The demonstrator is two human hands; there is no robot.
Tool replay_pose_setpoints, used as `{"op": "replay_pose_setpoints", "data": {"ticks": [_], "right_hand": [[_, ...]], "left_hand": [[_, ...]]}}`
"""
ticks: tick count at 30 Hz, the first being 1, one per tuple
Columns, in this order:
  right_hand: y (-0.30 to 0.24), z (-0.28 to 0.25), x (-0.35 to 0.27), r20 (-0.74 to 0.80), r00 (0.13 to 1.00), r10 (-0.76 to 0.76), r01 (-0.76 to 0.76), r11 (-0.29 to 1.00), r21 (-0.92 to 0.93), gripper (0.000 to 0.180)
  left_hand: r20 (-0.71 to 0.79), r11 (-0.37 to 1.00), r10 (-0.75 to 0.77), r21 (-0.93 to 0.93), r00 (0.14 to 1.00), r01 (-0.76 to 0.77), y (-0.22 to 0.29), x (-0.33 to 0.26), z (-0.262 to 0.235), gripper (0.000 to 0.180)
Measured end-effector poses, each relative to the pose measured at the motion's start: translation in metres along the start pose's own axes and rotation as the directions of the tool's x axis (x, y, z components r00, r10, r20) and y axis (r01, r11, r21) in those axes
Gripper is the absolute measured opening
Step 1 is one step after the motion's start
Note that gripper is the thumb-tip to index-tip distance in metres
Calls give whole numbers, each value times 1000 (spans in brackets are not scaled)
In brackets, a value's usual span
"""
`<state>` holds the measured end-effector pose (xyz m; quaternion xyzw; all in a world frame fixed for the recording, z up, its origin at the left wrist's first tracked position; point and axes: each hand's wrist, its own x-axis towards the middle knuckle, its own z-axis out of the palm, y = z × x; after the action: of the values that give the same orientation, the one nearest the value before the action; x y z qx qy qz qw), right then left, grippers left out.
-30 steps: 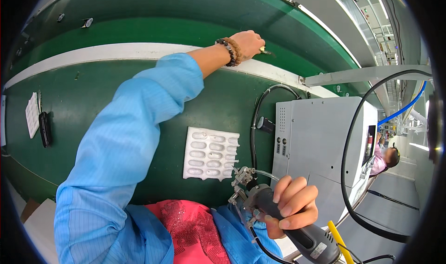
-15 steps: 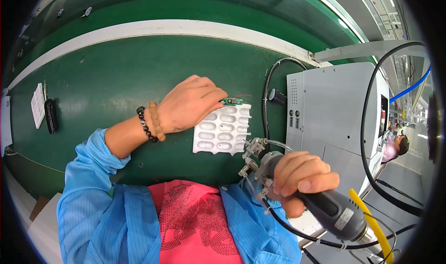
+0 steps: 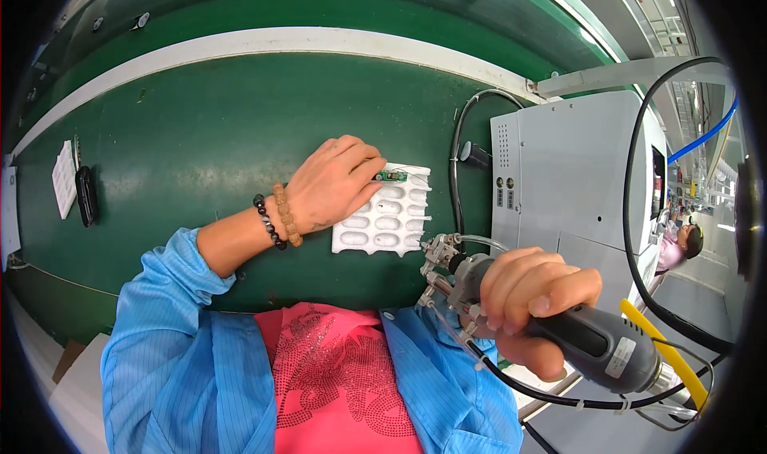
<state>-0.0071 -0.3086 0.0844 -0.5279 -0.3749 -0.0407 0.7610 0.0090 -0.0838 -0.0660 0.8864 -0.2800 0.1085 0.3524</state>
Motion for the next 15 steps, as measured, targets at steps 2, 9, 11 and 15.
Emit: {"op": "replay_pose_setpoints", "data": {"ticks": [2,9,11,15], "right_hand": [[0,1,2,-12,1000,3,-3,1000,-1,57],[2,5,13,-8,999,51,-51,997,-60,59],[10,7,13,-16,997,79,-80,994,-70,61],[19,9,18,-3,997,73,-73,995,-73,61]], "left_hand": [[-10,999,-32,-39,999,32,0,-4,2,33],[-53,977,-103,-192,993,91,16,-20,9,35],[-97,967,-130,-230,987,105,17,-25,13,34],[-128,958,-142,-266,982,104,17,-26,16,31]]}}
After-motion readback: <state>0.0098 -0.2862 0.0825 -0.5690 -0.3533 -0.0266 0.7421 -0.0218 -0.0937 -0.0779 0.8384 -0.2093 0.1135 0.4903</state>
